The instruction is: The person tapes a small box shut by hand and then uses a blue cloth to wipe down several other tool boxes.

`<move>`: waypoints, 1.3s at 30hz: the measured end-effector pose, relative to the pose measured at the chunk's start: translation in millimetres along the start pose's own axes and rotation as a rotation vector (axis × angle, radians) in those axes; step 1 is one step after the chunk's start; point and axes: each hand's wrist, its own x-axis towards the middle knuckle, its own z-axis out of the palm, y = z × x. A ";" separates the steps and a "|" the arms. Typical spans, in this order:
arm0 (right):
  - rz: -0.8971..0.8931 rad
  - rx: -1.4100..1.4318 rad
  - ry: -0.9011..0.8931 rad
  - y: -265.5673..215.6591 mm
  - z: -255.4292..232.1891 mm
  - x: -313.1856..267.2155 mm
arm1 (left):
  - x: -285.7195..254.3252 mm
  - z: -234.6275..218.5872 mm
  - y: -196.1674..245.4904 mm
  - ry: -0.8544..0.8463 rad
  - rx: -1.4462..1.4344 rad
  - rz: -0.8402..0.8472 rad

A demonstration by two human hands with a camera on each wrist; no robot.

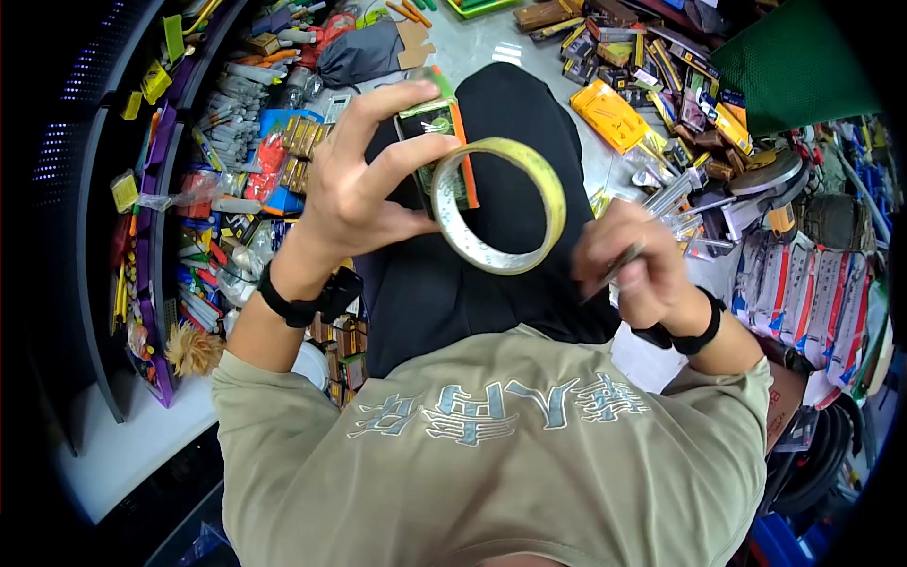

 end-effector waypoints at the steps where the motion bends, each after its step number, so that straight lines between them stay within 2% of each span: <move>1: 0.025 -0.029 0.163 0.8 -1.3 -5.3 | 1.5 2.0 1.7 0.011 0.008 0.009; 2: 0.179 -0.097 0.309 1.3 2.1 -4.6 | 3.4 4.3 5.3 0.088 0.003 -0.117; 3: 0.321 -0.011 0.350 6.8 0.6 -2.5 | 5.0 7.4 8.9 0.165 -0.005 -0.244; 5: 0.367 -0.328 0.225 11.6 7.4 6.6 | 11.8 17.6 13.7 0.259 -0.119 -0.469; 6: 0.441 -0.418 0.166 5.3 15.5 15.2 | 12.5 20.8 16.4 0.207 -0.168 -0.562; 7: 0.281 -0.499 0.139 12.7 23.7 23.5 | 13.1 22.6 20.1 0.151 -0.217 -0.656; 12: 0.192 -0.553 0.128 28.1 49.9 56.5 | 8.3 25.0 30.7 0.125 -0.216 -0.706; 15: 0.128 -0.542 0.139 39.6 48.8 71.1 | 5.9 21.5 38.2 0.195 -0.151 -0.754; 16: 0.135 -0.420 0.154 48.0 49.4 70.2 | 5.5 16.6 42.2 0.200 -0.137 -0.766; 17: 0.093 -0.324 0.174 60.7 47.5 68.2 | 5.0 7.1 48.4 0.188 -0.110 -0.749; 19: 0.419 0.142 0.157 50.5 33.9 74.3 | 9.9 -22.3 68.8 0.106 -0.081 -0.640; 20: 0.465 0.290 0.154 45.7 29.7 80.6 | 9.7 -38.0 77.5 -0.010 0.033 -0.563; 21: 0.478 0.377 0.126 44.2 27.3 86.6 | 7.1 -42.0 84.0 -0.027 0.005 -0.507; 23: 0.640 0.599 -0.079 48.7 13.1 89.5 | 1.8 -49.1 86.7 -0.015 -0.079 -0.439; 25: 0.717 0.696 -0.210 61.9 15.7 83.4 | -20.5 -48.3 73.1 0.001 -0.195 -0.314; 27: 0.788 0.745 -0.359 74.4 21.0 75.5 | -62.4 -30.2 45.6 0.233 -0.271 -0.101; 28: 0.826 0.711 -0.485 82.2 19.4 68.9 | -81.2 -26.1 30.5 0.287 -0.116 -0.048; 29: 0.926 0.590 -0.648 77.9 16.2 73.7 | -90.8 -25.4 16.5 0.252 -0.071 -0.110; 31: 0.620 0.406 -0.817 82.2 26.0 70.5 | -84.7 -18.6 4.1 0.105 -0.465 -0.396; 32: 0.611 0.525 -0.733 95.0 35.3 56.8 | -95.1 -15.1 1.6 -0.044 -0.674 -0.551; 33: 0.520 0.303 -0.787 93.7 31.9 65.2 | -93.5 -14.6 2.0 -0.163 -0.796 -0.605; 35: 0.419 -0.002 -0.863 82.6 27.7 85.2 | -100.8 -8.7 -1.2 -0.181 -1.069 -0.755; 36: 0.338 -0.163 -0.749 80.1 29.0 81.3 | -94.0 -12.1 -3.8 -0.159 -1.067 -0.793; 37: 0.348 -0.280 -0.646 81.9 31.2 75.5 | -93.4 -11.1 -7.9 -0.103 -1.085 -0.842; 39: 0.265 -0.457 -0.445 88.4 32.6 57.7 | -87.9 -8.6 -13.4 -0.008 -1.169 -1.024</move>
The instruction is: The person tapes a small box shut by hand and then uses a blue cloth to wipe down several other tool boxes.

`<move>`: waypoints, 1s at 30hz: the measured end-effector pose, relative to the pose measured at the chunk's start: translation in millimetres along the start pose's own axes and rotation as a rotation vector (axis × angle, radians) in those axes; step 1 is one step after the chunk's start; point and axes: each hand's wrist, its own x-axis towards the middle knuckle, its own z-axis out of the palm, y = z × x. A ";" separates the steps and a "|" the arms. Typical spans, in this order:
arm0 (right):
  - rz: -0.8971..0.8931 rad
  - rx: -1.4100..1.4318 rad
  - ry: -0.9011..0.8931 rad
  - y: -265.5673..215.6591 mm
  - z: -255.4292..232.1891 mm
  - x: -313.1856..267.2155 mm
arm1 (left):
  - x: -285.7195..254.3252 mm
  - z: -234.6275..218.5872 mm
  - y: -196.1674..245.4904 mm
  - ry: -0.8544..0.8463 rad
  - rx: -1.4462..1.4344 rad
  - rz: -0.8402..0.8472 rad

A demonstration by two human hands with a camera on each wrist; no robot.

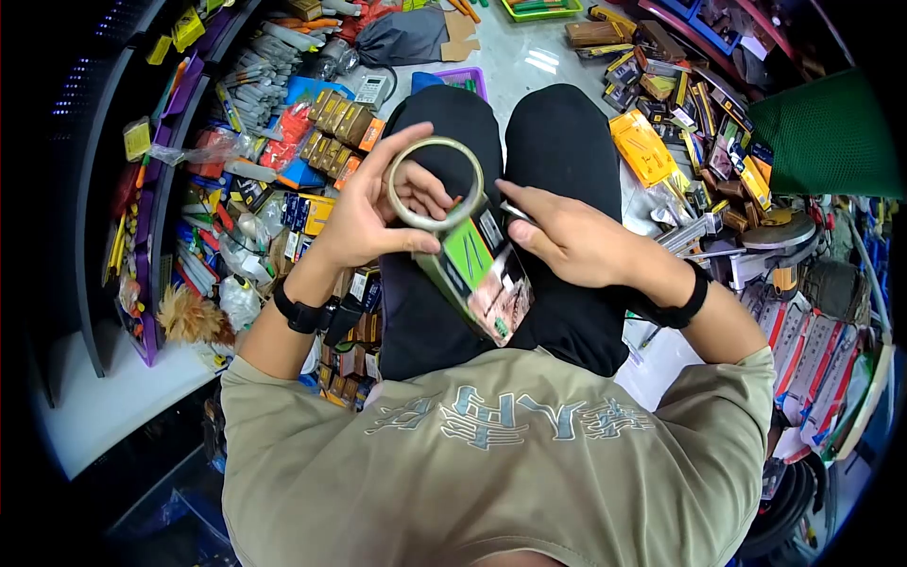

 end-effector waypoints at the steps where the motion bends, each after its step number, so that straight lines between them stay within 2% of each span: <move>1: 0.003 0.001 0.000 -8.5 -9.7 0.6 | 4.7 -5.5 -4.4 -0.023 -0.060 0.013; 2: 0.202 0.110 -0.104 -19.8 -25.3 1.6 | 7.7 -7.4 -4.3 -0.022 -0.063 0.009; 3: 0.403 0.221 -0.214 -26.2 -33.4 1.0 | 9.8 -6.9 -3.6 -0.073 -0.205 -0.031; 4: 0.319 0.293 -0.091 -22.5 -31.5 -3.7 | 11.2 -7.2 -4.0 -0.123 -0.347 -0.069; 5: 0.344 0.311 -0.032 -23.6 -35.2 -6.8 | 12.5 -8.9 -5.5 -0.127 -0.389 -0.109; 7: 0.352 0.365 0.124 -14.9 -37.0 -14.5 | 18.6 -14.9 -12.9 -0.091 -0.359 -0.149; 8: 0.279 0.327 0.193 -8.3 -38.5 -18.4 | 20.1 -16.5 -16.9 -0.054 -0.327 -0.182; 10: 0.420 0.416 0.121 -18.3 -60.5 -11.0 | 24.0 -11.1 -10.4 -0.050 -0.324 -0.174; 11: 0.442 0.603 0.197 -22.2 -66.0 -7.6 | 25.8 -7.7 -1.2 -0.066 -0.203 -0.147; 13: 0.295 0.946 0.306 -12.7 -72.3 -1.6 | 26.8 -7.1 7.3 -0.087 0.090 -0.037; 14: 0.239 1.078 0.344 -10.6 -76.8 3.2 | 26.9 -7.5 15.8 -0.081 0.082 -0.039; 16: 0.065 1.059 0.416 5.4 -74.3 8.1 | 26.9 -10.1 34.4 -0.168 0.343 -0.134; 18: 0.180 1.064 0.469 -0.2 -64.2 16.4 | 26.6 -13.7 31.0 -0.182 0.319 -0.133; 20: 0.247 1.024 0.285 -2.1 -55.5 17.5 | 24.8 -19.0 22.5 -0.238 0.478 0.031; 22: 0.203 0.806 0.191 -22.2 -43.5 27.6 | 20.1 -18.5 13.0 -0.200 0.439 0.080; 23: 0.142 0.601 0.094 -31.4 -46.6 34.0 | 17.4 -17.1 8.5 -0.126 0.374 0.132; 24: 0.049 0.556 0.083 -31.8 -39.5 37.0 | 15.4 -15.9 5.0 -0.053 0.309 0.183; 26: -0.120 0.497 0.039 -36.5 -33.0 46.9 | 13.6 -13.9 0.0 -0.051 0.239 0.192; 28: -0.068 0.437 0.062 -45.2 -24.2 51.3 | 12.8 -9.7 -4.4 0.027 0.056 0.127; 30: -0.053 0.395 0.118 -49.0 -17.7 52.9 | 13.5 -11.9 -7.8 0.020 0.044 0.104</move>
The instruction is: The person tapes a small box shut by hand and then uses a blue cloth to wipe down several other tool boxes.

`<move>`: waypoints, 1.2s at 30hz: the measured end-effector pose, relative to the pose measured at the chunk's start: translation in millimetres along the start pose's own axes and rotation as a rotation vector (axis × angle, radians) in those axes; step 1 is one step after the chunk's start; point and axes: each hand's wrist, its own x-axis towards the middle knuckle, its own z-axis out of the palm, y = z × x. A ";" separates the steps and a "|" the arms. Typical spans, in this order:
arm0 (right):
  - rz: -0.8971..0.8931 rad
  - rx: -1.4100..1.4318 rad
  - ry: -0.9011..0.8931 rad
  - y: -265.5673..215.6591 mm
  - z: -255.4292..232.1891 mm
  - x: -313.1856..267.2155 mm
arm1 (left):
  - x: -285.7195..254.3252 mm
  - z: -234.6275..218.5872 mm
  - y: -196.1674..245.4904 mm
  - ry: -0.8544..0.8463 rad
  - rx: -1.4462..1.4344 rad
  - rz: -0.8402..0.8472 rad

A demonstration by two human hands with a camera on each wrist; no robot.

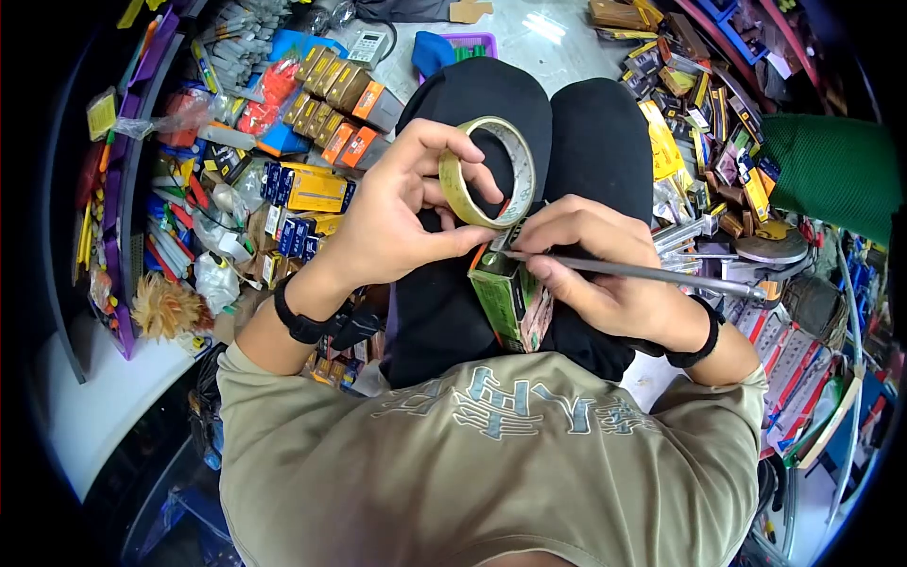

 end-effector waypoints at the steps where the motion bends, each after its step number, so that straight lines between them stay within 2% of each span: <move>1: 0.051 -0.005 0.018 -0.6 0.6 -0.9 | 0.2 0.0 -2.5 0.010 -0.028 -0.005; 4: 0.100 -0.040 0.053 -3.8 3.1 -1.4 | 0.5 1.1 -1.7 0.028 -0.075 -0.040; 7: -0.019 -0.238 0.072 -6.5 5.5 0.1 | 0.6 1.6 2.7 0.046 -0.047 -0.019; 11: -0.149 -0.402 0.069 -11.0 10.3 5.5 | 0.4 0.6 8.3 0.036 0.136 0.086; 13: -0.154 -0.456 0.066 -12.3 12.3 5.0 | 0.4 0.3 8.2 0.029 0.182 0.114; 15: -0.172 -0.561 0.058 -13.1 13.5 4.3 | 0.7 -1.0 7.3 -0.003 0.373 0.201; 18: -0.185 -0.598 0.039 -14.9 14.4 4.7 | 4.1 -3.0 12.3 -0.054 0.431 0.228; 22: -0.164 -0.608 0.048 -18.0 15.6 6.7 | 7.8 -0.6 9.1 -0.047 0.433 0.325; 24: -0.143 -0.634 0.012 -19.4 14.3 8.5 | 9.6 1.2 11.0 -0.004 0.579 0.487; 28: -0.158 -0.679 -0.032 -13.4 16.0 6.5 | 5.5 1.8 -3.9 0.018 0.633 0.582; 33: -0.038 -0.718 -0.112 -10.1 20.2 3.2 | 2.5 5.4 -21.7 0.046 0.619 0.620; 36: -0.027 -0.691 -0.082 -8.3 21.7 2.5 | 0.4 7.5 -29.8 0.051 0.670 0.644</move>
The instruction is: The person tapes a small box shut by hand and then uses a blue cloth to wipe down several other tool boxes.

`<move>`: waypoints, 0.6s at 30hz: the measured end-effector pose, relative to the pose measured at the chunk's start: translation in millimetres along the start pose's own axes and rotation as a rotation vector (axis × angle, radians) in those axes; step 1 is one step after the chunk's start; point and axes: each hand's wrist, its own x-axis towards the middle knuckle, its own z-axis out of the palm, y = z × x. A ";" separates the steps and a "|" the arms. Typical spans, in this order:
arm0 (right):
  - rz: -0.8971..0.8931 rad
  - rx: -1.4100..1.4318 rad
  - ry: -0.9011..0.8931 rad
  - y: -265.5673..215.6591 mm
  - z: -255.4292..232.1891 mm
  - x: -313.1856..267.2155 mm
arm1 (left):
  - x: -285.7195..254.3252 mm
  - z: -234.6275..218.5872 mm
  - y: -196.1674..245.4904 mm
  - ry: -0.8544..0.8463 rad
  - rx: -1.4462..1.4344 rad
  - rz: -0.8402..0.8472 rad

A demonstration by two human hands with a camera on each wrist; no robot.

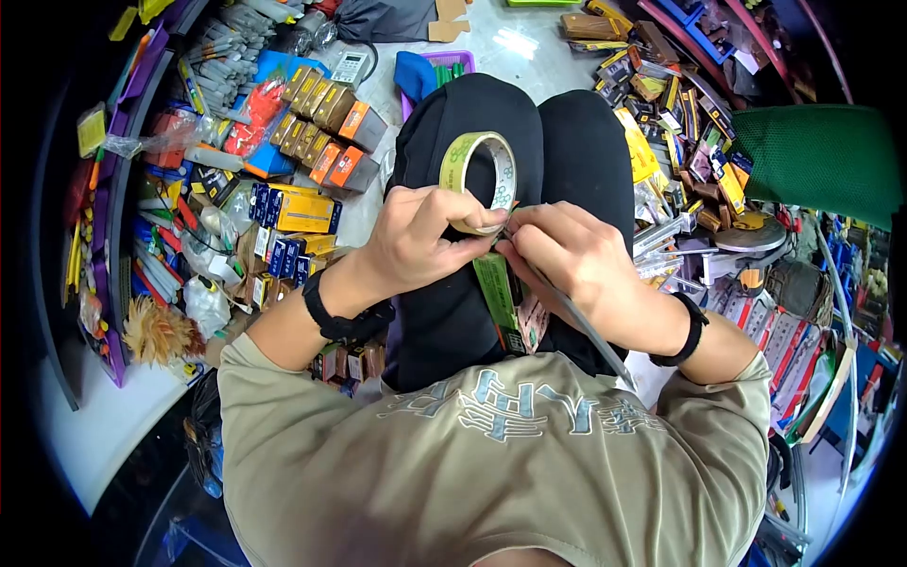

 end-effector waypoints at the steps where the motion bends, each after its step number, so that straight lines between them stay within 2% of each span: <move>1: -0.001 -0.005 0.003 1.0 0.9 -1.3 | -1.9 5.6 -3.7 0.045 -0.043 0.001; 10: 0.101 -0.047 0.151 5.6 14.8 -8.8 | -0.1 26.6 -12.4 0.182 -0.115 0.030; 12: 0.250 -0.098 0.087 16.6 19.0 -14.8 | -3.3 35.1 -6.8 0.212 -0.143 0.024; 13: 0.296 -0.056 0.097 30.2 19.8 -17.7 | 0.1 38.4 1.0 0.245 -0.174 0.013; 14: 0.299 -0.007 0.143 37.6 16.4 -22.9 | 9.9 44.2 9.4 0.240 -0.215 0.077; 16: 0.291 0.033 0.348 40.4 13.2 -31.4 | 9.5 43.5 3.1 0.296 -0.277 -0.083; 17: 0.316 0.058 0.444 40.3 12.8 -37.8 | 11.7 45.2 0.7 0.387 -0.478 -0.241; 18: 0.372 0.116 0.452 32.8 1.2 -41.9 | 14.2 38.0 -0.5 0.409 -0.530 -0.344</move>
